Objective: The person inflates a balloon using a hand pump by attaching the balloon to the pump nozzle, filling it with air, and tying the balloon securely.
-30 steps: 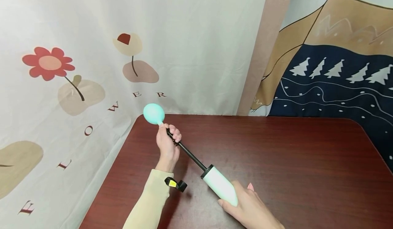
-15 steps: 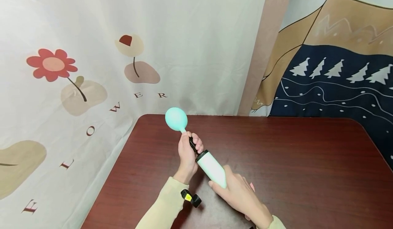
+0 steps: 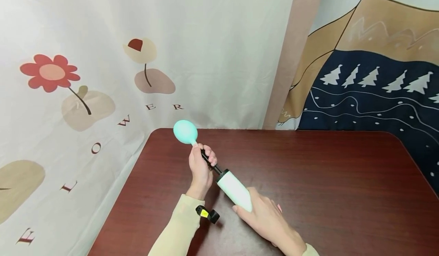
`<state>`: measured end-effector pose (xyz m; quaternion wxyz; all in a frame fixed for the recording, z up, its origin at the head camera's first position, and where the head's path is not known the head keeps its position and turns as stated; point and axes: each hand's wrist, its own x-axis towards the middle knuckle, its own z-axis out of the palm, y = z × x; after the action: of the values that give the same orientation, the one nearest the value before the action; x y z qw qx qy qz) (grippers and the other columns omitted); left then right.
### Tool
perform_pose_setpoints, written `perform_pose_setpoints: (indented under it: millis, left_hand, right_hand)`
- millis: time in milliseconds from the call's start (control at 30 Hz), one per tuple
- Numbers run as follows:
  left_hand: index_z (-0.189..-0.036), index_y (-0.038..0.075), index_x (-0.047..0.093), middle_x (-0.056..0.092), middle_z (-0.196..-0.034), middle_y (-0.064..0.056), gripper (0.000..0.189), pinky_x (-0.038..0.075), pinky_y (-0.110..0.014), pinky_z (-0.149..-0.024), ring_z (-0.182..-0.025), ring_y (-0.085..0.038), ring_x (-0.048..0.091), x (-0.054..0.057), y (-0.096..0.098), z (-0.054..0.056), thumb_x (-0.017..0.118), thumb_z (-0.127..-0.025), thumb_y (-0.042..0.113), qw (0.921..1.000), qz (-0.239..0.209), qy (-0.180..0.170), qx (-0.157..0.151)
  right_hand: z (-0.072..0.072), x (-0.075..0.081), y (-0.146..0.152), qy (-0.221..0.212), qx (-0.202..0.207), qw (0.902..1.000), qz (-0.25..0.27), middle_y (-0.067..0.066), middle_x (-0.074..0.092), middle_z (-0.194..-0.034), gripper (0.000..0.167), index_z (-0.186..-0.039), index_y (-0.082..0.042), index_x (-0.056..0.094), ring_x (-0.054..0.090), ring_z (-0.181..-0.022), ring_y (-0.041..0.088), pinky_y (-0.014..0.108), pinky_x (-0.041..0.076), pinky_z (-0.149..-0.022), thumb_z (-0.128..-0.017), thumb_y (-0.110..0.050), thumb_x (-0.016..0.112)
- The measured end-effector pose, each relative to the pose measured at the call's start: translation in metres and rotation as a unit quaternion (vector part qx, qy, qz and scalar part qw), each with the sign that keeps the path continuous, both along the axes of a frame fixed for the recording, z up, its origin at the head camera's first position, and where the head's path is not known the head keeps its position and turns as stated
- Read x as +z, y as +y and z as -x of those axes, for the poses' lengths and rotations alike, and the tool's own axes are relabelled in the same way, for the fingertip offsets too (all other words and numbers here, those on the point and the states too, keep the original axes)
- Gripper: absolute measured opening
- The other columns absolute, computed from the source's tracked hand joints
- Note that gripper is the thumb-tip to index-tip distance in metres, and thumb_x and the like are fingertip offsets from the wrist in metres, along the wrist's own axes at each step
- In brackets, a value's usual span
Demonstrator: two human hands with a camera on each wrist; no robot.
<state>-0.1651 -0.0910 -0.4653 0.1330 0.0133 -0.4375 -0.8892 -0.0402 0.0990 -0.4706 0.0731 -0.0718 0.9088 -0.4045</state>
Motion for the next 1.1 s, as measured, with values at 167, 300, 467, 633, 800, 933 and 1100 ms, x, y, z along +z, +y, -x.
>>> perform_pose_setpoints:
  millis: [167, 300, 467, 633, 800, 933, 1100]
  left_hand:
    - [-0.090, 0.015, 0.041, 0.046, -0.070, 0.001, 0.028, 0.036, -0.016, -0.043, -0.048, -0.005, 0.044, 0.007, -0.020, 0.012, 0.033, -0.115, 0.026, 0.9994, -0.014, 0.007, 0.032]
    - [-0.090, 0.014, 0.041, 0.046, -0.070, 0.001, 0.029, 0.036, -0.016, -0.044, -0.049, -0.006, 0.044, 0.012, -0.033, 0.018, 0.032, -0.115, 0.027, 0.9985, -0.021, 0.003, 0.050]
    - [-0.089, 0.014, 0.042, 0.046, -0.069, 0.001, 0.030, 0.035, -0.014, -0.043, -0.048, -0.005, 0.043, 0.016, -0.042, 0.026, 0.033, -0.115, 0.026, 0.9973, -0.045, 0.005, 0.057]
    - [-0.087, 0.015, 0.043, 0.045, -0.067, 0.003, 0.028, 0.033, -0.015, -0.042, -0.047, -0.004, 0.042, 0.021, -0.027, 0.029, 0.033, -0.113, 0.019, 0.9995, -0.027, 0.014, -0.004]
    - [-0.088, 0.016, 0.042, 0.044, -0.068, 0.003, 0.028, 0.033, -0.015, -0.042, -0.048, -0.004, 0.041, 0.027, -0.003, 0.027, 0.032, -0.113, 0.020, 0.9982, -0.008, 0.027, -0.054]
    - [-0.086, 0.014, 0.043, 0.044, -0.068, 0.004, 0.029, 0.034, -0.015, -0.042, -0.049, -0.003, 0.042, 0.025, 0.014, 0.020, 0.033, -0.113, 0.019, 0.9965, 0.002, 0.019, -0.081]
    - [-0.087, 0.013, 0.043, 0.046, -0.068, 0.003, 0.032, 0.039, -0.017, -0.046, -0.050, -0.006, 0.043, 0.019, 0.030, 0.006, 0.030, -0.114, 0.022, 0.9914, 0.037, 0.011, -0.125]
  right_hand:
    - [-0.010, 0.002, 0.015, -0.056, 0.015, 0.9981, 0.019, -0.002, 0.062, -0.095, 0.053, -0.127, -0.025, 0.058, 0.052, -0.048, 0.010, 0.030, 0.044, -0.036, -0.090, -0.058, 0.075]
    - [-0.016, 0.000, 0.029, -0.080, 0.034, 0.9959, 0.024, -0.001, 0.061, -0.096, 0.056, -0.129, -0.021, 0.057, 0.053, -0.044, 0.012, 0.029, 0.047, -0.043, -0.090, -0.057, 0.074]
    - [-0.022, -0.008, 0.034, -0.049, 0.038, 0.9980, 0.008, -0.007, 0.061, -0.094, 0.051, -0.127, -0.022, 0.059, 0.058, -0.058, 0.009, 0.030, 0.051, -0.060, -0.090, -0.053, 0.076]
    - [-0.026, -0.017, 0.021, -0.004, 0.028, 0.9994, 0.019, -0.019, 0.057, -0.093, 0.038, -0.117, -0.024, 0.062, 0.053, -0.081, 0.002, 0.050, 0.034, -0.105, -0.092, -0.048, 0.076]
    - [-0.020, -0.014, 0.010, 0.003, 0.010, 0.9993, 0.035, -0.017, 0.056, -0.087, 0.042, -0.119, -0.018, 0.061, 0.051, -0.074, 0.001, 0.052, 0.041, -0.099, -0.094, -0.049, 0.074]
    - [-0.008, -0.007, 0.007, -0.014, 0.004, 0.9975, 0.069, -0.009, 0.058, -0.078, 0.047, -0.123, -0.013, 0.059, 0.055, -0.060, 0.004, 0.030, 0.052, -0.059, -0.094, -0.046, 0.075]
    - [0.009, 0.001, 0.003, -0.001, 0.001, 0.9952, 0.098, -0.006, 0.058, -0.072, 0.044, -0.119, -0.008, 0.058, 0.056, -0.056, 0.006, 0.025, 0.048, -0.052, -0.094, -0.039, 0.076]
